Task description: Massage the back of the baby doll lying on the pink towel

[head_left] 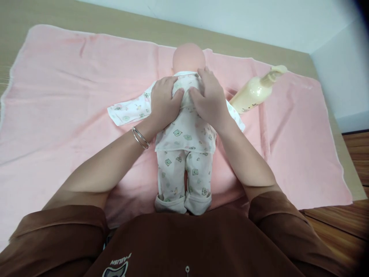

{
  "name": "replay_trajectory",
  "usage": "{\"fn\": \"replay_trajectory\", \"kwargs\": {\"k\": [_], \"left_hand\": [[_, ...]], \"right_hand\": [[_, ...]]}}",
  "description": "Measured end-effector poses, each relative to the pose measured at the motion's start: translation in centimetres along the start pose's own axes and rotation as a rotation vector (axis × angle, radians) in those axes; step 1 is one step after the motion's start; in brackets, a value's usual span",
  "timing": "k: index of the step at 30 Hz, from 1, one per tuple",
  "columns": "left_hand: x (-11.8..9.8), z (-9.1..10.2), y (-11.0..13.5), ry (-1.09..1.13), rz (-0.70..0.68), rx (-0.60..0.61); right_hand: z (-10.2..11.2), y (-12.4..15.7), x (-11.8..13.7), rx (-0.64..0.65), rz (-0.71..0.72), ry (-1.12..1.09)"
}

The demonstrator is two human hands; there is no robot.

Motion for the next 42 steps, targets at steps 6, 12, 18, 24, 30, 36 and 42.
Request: {"fn": "replay_trajectory", "kwargs": {"k": [6,12,18,24,30,36,42], "left_hand": [[1.2,0.0,0.5,0.111,0.006,-0.087],[0.8,0.1,0.6,0.065,-0.026,-0.110],[0.9,0.1,0.7,0.074,-0.039,-0.103],[1.0,0.2,0.6,0.093,-0.027,-0.112],[0.0,0.3,0.8,0.019,-0.020,-0.108],[0.2,0.5,0.8,0.090,-0.019,-0.126],[0.2,0.3,0.8,0.082,-0.006,-0.092]], "right_hand": [[1.8,2.2,2.3,-0.138,0.020,-0.059],[-1.7,1.1,1.7,0.055,0.015,0.014],[1.4,1.9,2.2,-0.091,0.061,0.059],[-1.1,1.4,1.7,0.014,-0.023,0.068],[1.5,1.8,2.2,-0.076,0.031,0.075],[-0.5,1.8,2.3,0.051,0.050,0.097],[1.0,2.1,2.5,-0.068,0.073,0.096]]}}
Point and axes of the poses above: each hand's wrist, its own y-axis away from the middle knuckle, its own z-axis out of the back of the hand, x = y × z, the point moved 4 cm from there along -y, towards the middle knuckle, and after that the axes turned 5 degrees about y, right-handed, at the moved point
